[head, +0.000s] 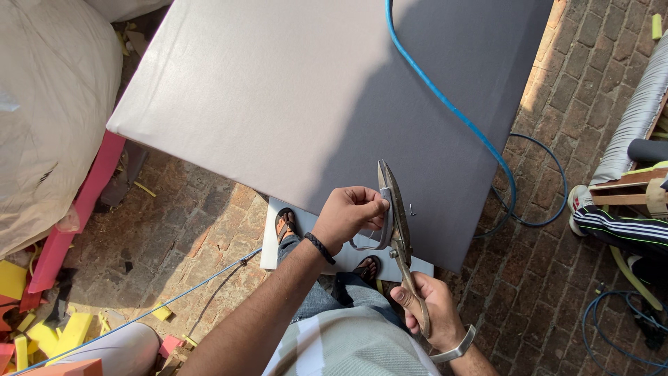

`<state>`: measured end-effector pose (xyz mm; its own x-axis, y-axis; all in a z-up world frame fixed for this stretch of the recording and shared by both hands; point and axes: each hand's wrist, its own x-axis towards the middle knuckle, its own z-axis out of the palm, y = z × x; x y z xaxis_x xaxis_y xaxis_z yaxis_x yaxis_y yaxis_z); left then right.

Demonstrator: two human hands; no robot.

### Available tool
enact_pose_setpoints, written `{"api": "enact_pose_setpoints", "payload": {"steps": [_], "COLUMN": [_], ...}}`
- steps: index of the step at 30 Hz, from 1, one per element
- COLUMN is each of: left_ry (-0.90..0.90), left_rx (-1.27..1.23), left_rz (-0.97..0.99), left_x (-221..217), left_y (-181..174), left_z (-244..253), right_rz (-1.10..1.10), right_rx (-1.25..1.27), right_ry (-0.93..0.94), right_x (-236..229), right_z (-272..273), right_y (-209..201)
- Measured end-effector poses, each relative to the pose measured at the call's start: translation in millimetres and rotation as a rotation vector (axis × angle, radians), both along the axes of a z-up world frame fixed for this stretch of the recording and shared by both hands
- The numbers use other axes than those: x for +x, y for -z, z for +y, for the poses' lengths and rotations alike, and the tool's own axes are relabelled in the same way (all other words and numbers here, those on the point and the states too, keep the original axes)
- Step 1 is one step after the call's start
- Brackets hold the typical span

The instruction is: The person cuts a flexible gray trim strip with shears and staples it along the edge of a large gray panel using a pneumatic staple gun. The person handles the trim and panel by hand while working on a brick floor in a workshop.

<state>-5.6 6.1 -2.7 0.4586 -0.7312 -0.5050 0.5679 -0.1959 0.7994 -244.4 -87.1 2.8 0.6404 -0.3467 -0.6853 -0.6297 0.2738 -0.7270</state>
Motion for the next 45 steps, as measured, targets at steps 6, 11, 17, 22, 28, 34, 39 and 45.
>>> {"api": "enact_pose_setpoints", "payload": {"steps": [6, 11, 17, 22, 28, 34, 39, 45], "left_ry": [-0.040, -0.107, -0.192, -0.404, -0.361, -0.858, -0.855, 0.444], "left_rx": [-0.013, -0.030, -0.024, -0.184, -0.532, -0.647, 0.035, -0.226], "left_rz": [-0.001, 0.038, 0.055, 0.204, 0.372, 0.223, -0.920, -0.898], "left_x": [13.5, 54.9, 103.8, 138.3, 220.6, 404.5, 430.3, 258.9], "left_y": [2.2, -5.5, -23.2, -38.9, -54.0, -46.4, -29.0, -37.5], "left_z": [6.3, 14.2, 16.7, -0.5, -9.6, 65.5, 84.7, 16.9], "right_rz": [0.099, 0.199, 0.206, -0.276, -0.404, -0.331, -0.138, -0.388], "right_rx": [-0.105, -0.383, -0.947, -1.151, 0.029, -0.223, -1.105, -1.513], "right_ry": [-0.003, -0.045, -0.236, -0.172, -0.126, 0.068, -0.111, -0.122], "right_x": [34.4, 113.7, 172.1, 203.8, 278.3, 252.2, 259.4, 314.1], "right_z": [-4.0, -35.4, -52.6, -9.6, 27.1, -22.9, -16.7, 1.6], "right_y": [-15.0, -21.5, -24.1, -20.4, -9.6, -41.7, -79.9, -87.1]}}
